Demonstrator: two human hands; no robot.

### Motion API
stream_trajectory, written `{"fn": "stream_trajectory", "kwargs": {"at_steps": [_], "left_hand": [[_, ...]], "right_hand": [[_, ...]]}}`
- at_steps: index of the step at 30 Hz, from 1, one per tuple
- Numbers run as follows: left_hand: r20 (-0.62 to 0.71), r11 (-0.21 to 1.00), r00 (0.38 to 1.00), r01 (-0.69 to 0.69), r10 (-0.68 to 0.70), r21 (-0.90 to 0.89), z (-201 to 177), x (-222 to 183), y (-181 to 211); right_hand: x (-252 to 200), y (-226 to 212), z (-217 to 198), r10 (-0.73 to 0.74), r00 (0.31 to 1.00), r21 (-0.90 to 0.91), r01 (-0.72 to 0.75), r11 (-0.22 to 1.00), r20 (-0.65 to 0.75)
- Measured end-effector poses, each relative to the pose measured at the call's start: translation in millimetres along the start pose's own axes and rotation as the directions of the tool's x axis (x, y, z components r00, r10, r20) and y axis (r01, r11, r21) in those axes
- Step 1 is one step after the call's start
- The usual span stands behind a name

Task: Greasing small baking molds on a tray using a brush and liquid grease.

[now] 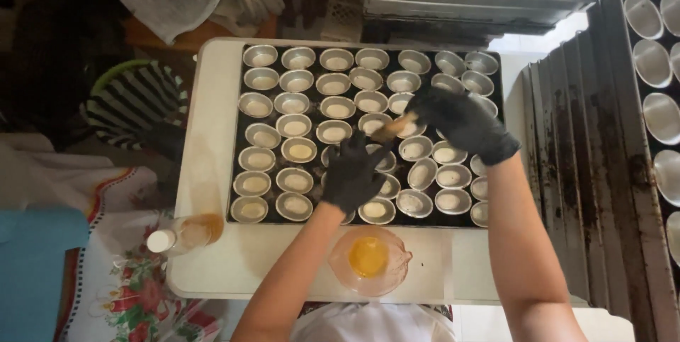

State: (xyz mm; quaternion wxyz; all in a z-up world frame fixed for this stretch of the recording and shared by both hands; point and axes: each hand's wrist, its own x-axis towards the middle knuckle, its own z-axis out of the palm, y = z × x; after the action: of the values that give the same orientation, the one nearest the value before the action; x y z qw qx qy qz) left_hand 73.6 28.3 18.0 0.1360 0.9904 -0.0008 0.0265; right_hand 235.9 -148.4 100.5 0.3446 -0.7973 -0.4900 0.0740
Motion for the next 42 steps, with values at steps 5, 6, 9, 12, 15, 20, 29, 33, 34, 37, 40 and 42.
{"fn": "stream_trajectory", "kwargs": {"at_steps": [5,6,9,12,15,20,29,33,34,37,40,42], "left_hand": [[-0.005,1.0,1.0,-0.003,0.003,0.028,1.7,19.4,-9.3],[0.029,1.0,1.0,-0.006,0.005,0.026,2.2,21.2,-10.6],[0.098,0.997,0.995,0.02,-0.013,-0.072,31.5,27.9,-24.6],[0.144,0.995,0.99,0.006,0.009,-0.099,21.2,27.3,-27.7],[0.132,0.995,0.991,0.012,0.002,-0.104,22.9,28.4,-26.8],[0.181,0.986,0.983,0.027,0.003,-0.164,4.3,26.0,-28.9],[0.215,0.99,0.976,0.005,0.026,-0.139,-8.4,31.4,-34.3],[0.106,0.998,0.994,-0.009,0.015,-0.055,-4.1,53.1,-44.0],[0.103,0.998,0.995,-0.005,0.011,-0.055,4.8,55.5,-47.9],[0.035,0.998,0.998,-0.042,0.044,-0.043,19.5,66.2,-55.2],[0.055,0.997,0.997,-0.044,0.047,-0.057,16.8,66.8,-55.1],[0.041,0.994,0.998,-0.052,0.056,-0.093,18.3,65.0,-56.5]], "right_hand": [[23.2,40.3,16.4,-0.115,0.991,0.055,0.119,0.991,-0.071],[28.1,41.7,20.0,-0.174,0.984,-0.009,0.173,0.985,-0.036],[45.7,35.2,45.3,-0.196,0.98,0.069,0.198,0.978,-0.034],[44.8,57.2,50.4,-0.208,0.976,-0.029,0.21,0.977,0.071],[53.0,50.2,49.6,-0.163,0.986,0.048,0.161,0.986,0.039],[52.7,54.9,48.2,-0.119,0.99,0.048,0.115,0.992,0.077],[44.3,47.6,26.3,-0.062,0.998,0.222,0.057,0.973,0.015],[60.2,60.8,3.5,0.053,0.997,0.146,-0.044,0.988,-0.057],[65.1,61.7,7.9,0.049,0.997,0.146,-0.04,0.988,-0.054],[78.5,79.0,26.0,0.009,1.0,0.074,-0.007,0.997,-0.03],[85.5,100.7,49.1,-0.033,0.999,0.18,0.034,0.983,-0.012],[91.0,87.9,44.8,-0.147,0.985,-0.043,0.152,0.987,0.09]]}}
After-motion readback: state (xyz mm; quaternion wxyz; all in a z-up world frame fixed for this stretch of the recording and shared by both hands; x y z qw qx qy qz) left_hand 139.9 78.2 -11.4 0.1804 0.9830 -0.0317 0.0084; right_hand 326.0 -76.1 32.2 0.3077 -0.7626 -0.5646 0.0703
